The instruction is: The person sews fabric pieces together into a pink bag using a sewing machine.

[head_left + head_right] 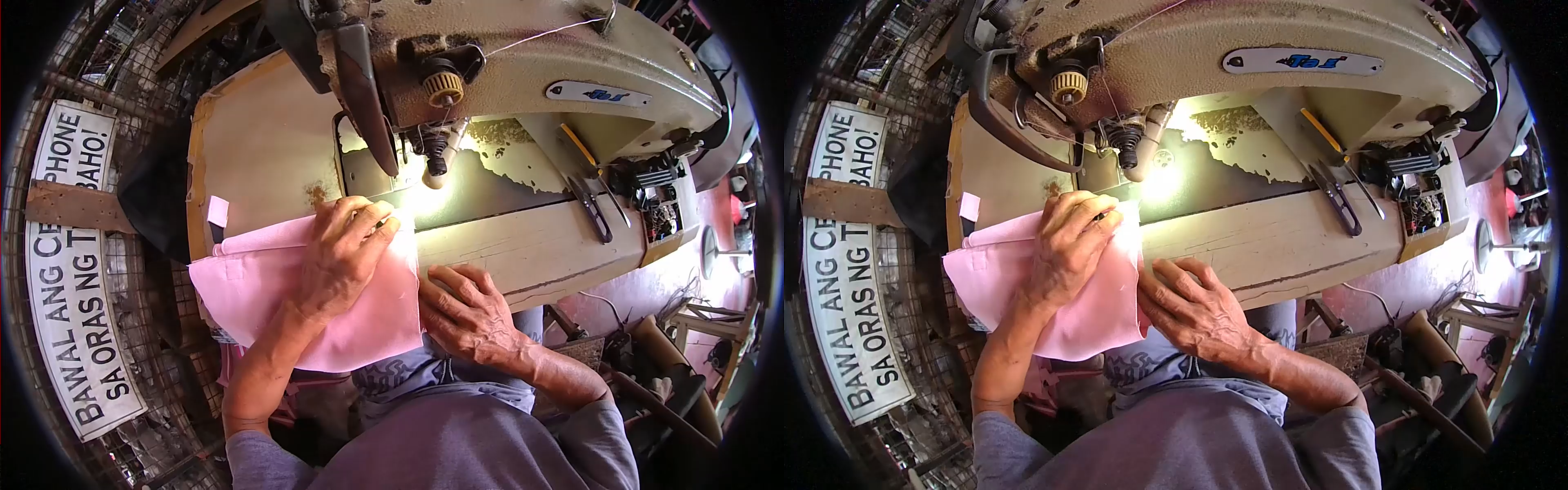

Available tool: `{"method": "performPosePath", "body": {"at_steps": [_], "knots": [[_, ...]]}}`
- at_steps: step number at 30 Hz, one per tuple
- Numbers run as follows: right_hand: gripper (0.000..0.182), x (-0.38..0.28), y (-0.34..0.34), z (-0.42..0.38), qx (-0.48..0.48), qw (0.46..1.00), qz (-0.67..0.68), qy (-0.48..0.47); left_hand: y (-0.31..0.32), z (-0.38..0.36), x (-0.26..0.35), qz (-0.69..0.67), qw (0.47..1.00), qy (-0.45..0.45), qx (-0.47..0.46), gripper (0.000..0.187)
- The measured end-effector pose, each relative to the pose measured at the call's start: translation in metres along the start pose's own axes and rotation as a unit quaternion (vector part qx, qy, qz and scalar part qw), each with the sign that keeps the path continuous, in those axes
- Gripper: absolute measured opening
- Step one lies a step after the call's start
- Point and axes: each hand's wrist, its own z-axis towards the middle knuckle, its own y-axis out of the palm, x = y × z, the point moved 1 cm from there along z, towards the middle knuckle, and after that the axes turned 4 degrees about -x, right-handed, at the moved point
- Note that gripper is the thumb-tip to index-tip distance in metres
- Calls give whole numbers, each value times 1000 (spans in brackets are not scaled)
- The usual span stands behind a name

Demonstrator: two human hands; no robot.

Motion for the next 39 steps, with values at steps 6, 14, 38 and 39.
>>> {"method": "performPosePath", "body": {"at_steps": [6, 14, 38, 39], "knots": [[49, 1, -1, 0, -1, 1000, 3, -5, 0, 3, 2, 4, 1000, -7, -9, 26], [35, 19, -21, 30, 134, 952, 217, 167, -1, 2, 0, -24, 1000, -13, -14, 23], [19, 46, 1, 67, 99, 977, 176, 70, 4, 0, 0, -26, 999, -24, 24, 17], [19, 42, -3, 64, 72, 974, 201, 74, 2, -1, 1, -28, 999, -24, 21, 18]]}}
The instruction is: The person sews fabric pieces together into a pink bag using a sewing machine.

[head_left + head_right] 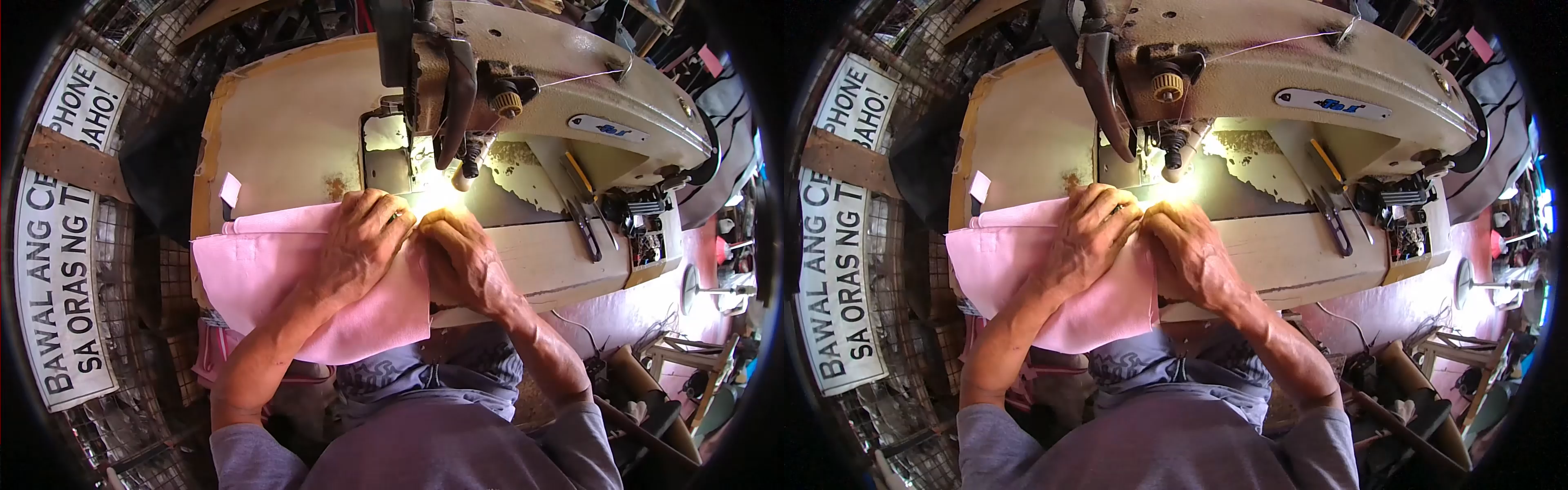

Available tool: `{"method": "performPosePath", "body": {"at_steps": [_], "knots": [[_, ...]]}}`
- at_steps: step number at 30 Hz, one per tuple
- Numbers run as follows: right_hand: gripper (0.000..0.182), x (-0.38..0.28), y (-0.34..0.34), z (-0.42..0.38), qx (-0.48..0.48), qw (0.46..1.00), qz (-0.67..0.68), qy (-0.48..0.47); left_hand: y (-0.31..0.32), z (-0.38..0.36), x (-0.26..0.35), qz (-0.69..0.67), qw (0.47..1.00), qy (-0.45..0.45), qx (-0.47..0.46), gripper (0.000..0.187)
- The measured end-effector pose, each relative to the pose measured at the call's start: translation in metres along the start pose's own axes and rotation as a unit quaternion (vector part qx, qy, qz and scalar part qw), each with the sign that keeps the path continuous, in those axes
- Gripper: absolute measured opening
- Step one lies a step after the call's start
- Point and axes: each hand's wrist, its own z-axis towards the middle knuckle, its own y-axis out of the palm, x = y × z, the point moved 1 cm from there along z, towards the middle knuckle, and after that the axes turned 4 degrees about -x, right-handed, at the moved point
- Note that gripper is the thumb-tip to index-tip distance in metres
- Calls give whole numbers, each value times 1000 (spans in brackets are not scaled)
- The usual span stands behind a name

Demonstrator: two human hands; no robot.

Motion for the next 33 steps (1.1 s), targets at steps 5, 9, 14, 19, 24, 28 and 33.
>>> {"method": "performPosePath", "body": {"at_steps": [5, 9, 14, 19, 24, 28, 33], "knots": [[16, -42, -14, -18, -210, 948, 234, -58, 0, -1, -1, -2, 1000, -1, -6, 19], [21, -44, -40, -14, -96, 994, 49, 4, 1, 0, -2, 23, 999, 18, 23, 17], [27, 1, -32, -2, -35, 985, -166, -34, 8, 12, -21, 35, 998, 26, 35, 14], [34, 15, -27, 6, -59, 977, -199, -49, 10, 24, -34, 22, 999, 25, 25, 14], [37, 18, -21, 9, -60, 974, -218, -32, 8, 30, -41, 21, 999, 24, 10, 18], [38, 17, -21, 9, -55, 973, -224, -29, 9, 31, -41, 8, 1000, 21, 15, 19], [39, 18, -20, 11, -58, 973, -223, -27, 7, 31, -36, 36, 999, 10, 4, 18]]}}
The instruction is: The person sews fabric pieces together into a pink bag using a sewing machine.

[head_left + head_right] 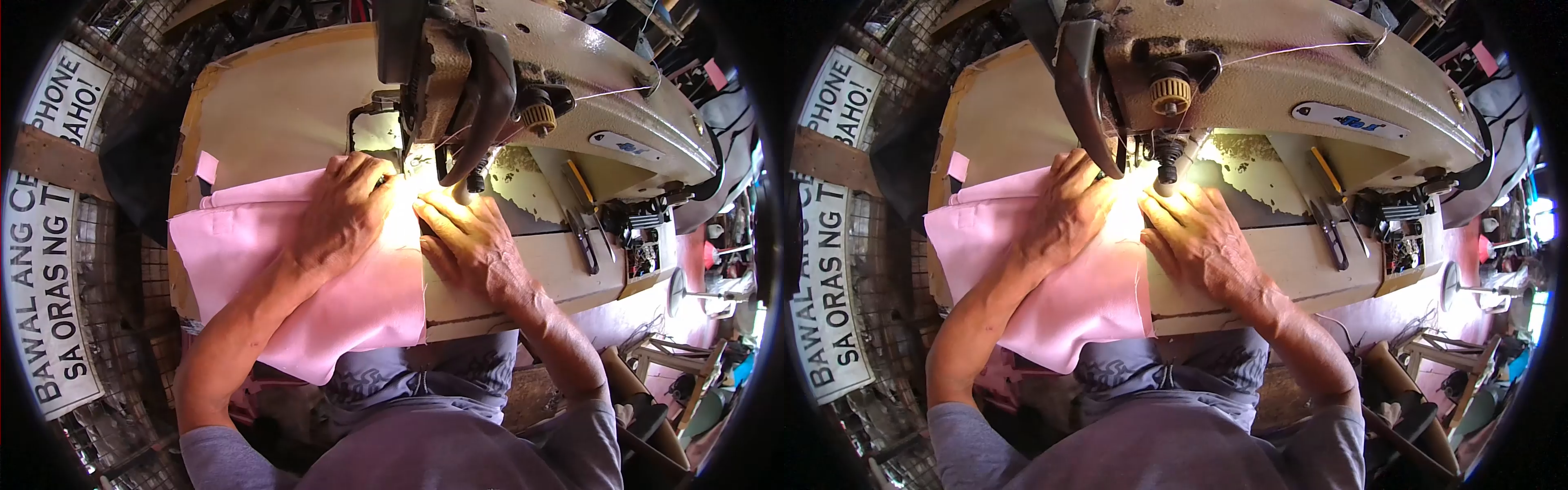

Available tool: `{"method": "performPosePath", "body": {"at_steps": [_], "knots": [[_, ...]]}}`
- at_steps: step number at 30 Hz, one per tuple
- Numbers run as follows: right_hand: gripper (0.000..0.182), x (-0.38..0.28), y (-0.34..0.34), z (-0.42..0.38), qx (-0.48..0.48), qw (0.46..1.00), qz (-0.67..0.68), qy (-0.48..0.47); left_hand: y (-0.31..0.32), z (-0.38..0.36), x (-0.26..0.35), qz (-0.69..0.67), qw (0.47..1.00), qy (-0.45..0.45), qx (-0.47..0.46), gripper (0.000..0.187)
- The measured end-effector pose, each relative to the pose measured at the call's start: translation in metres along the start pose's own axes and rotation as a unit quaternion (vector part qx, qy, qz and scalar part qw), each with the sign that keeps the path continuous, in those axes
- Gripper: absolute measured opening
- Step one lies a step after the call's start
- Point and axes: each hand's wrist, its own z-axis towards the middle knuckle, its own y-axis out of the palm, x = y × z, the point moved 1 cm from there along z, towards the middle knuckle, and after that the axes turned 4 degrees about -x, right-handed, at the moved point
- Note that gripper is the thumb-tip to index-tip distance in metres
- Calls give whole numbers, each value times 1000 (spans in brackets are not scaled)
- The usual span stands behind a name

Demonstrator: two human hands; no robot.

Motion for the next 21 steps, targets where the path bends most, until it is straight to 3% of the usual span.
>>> {"method": "performPosePath", "body": {"at_steps": [5, 8, 9, 11, 18, 21], "knots": [[32, 10, -5, 5, 23, 999, 26, 23, 3, -1, 1, 8, 1000, 4, 25, 15], [41, 31, -12, 17, -44, 998, 5, 46, 4, -1, 1, 11, 1000, 0, 26, 15], [20, 28, -18, 26, 22, 998, -42, -49, 3, -1, 1, 13, 1000, -1, 24, 15], [21, 39, -15, 38, -11, 997, -41, -59, 3, -1, 0, 2, 1000, -3, 19, 17], [22, 30, -9, 36, 45, 998, 25, -24, 0, 1, -3, -13, 1000, 8, 1, 19], [22, 30, -11, 35, 52, 998, 30, -28, 0, 3, -4, -19, 998, -21, -51, 19]]}}
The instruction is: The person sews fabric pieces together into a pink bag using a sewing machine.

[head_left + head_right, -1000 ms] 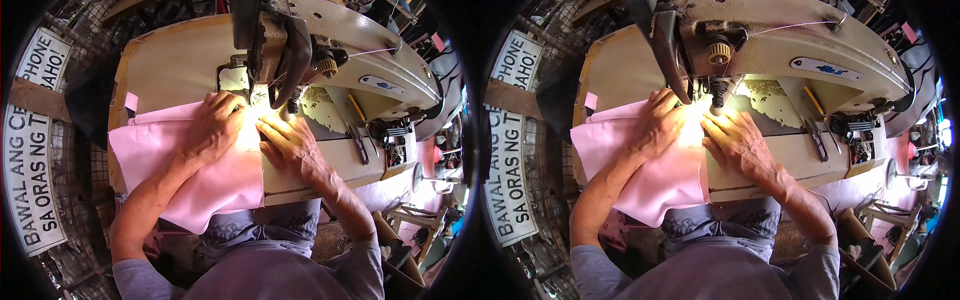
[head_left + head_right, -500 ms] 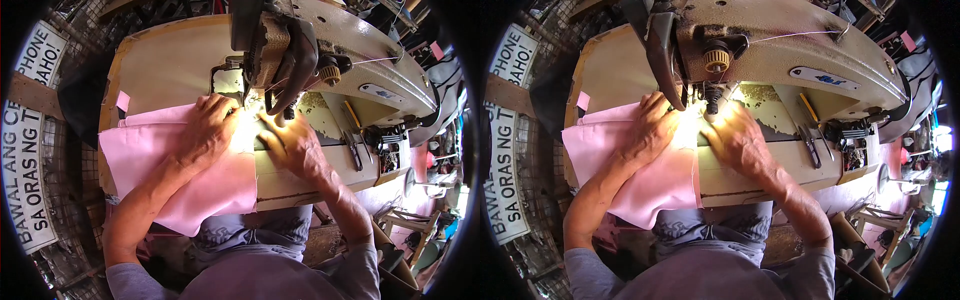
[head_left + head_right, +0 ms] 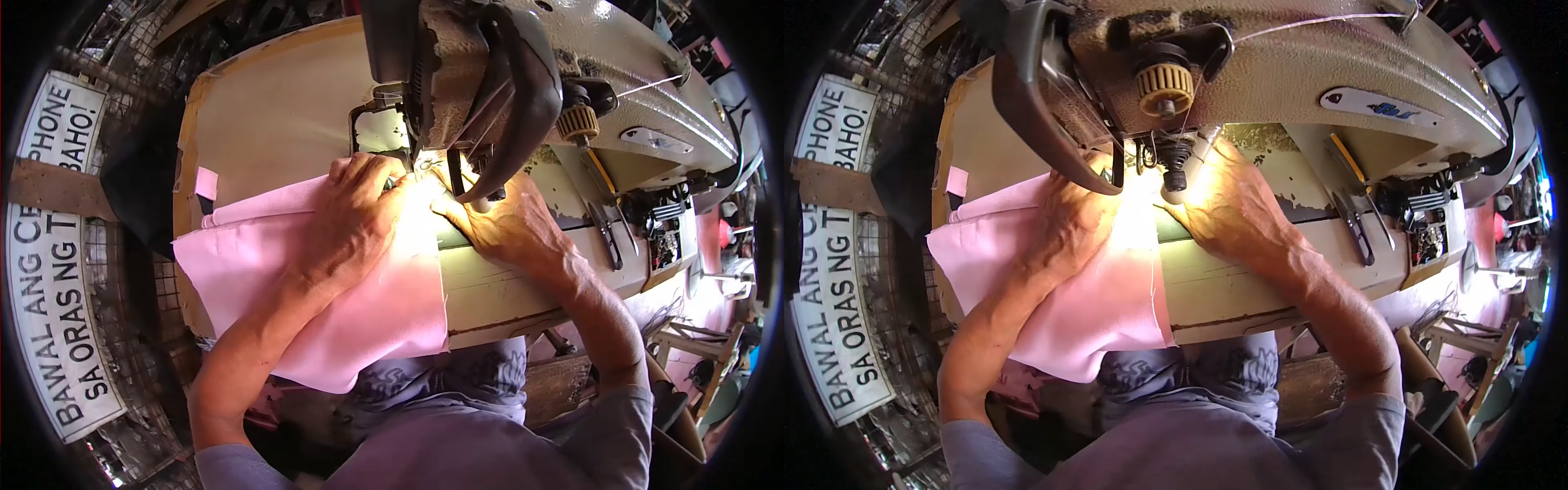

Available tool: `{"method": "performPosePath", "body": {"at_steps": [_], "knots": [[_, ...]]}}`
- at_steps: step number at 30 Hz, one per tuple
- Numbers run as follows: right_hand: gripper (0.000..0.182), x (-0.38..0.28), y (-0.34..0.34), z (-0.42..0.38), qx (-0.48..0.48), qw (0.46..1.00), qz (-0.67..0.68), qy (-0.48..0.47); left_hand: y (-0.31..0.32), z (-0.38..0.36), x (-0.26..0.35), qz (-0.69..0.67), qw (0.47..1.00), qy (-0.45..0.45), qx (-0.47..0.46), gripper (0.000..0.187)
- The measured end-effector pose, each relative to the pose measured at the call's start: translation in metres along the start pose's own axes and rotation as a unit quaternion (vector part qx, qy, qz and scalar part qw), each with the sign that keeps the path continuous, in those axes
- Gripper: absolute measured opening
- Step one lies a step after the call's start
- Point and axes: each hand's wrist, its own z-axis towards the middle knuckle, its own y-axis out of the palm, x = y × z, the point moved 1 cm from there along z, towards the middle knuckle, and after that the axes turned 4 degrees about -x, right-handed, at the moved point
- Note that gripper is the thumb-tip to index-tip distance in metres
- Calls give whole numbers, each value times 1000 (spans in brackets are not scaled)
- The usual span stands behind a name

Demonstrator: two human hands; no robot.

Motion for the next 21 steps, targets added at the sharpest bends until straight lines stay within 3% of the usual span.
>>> {"method": "performPosePath", "body": {"at_steps": [8, 11, 17, 21], "knots": [[30, -10, -15, -3, -49, 997, -40, 52, 2, 4, -9, 3, 1000, 19, 16, 17], [59, -6, -35, -35, -65, 976, -188, 94, -1, 3, -6, -5, 1000, 14, 23, 16], [49, 32, -97, -165, 194, 882, -294, 311, -1, 5, -10, 4, 999, 15, 38, 16], [48, 58, -83, -192, 224, 872, -291, 323, -3, 4, -10, -3, 999, 21, 35, 16]]}}
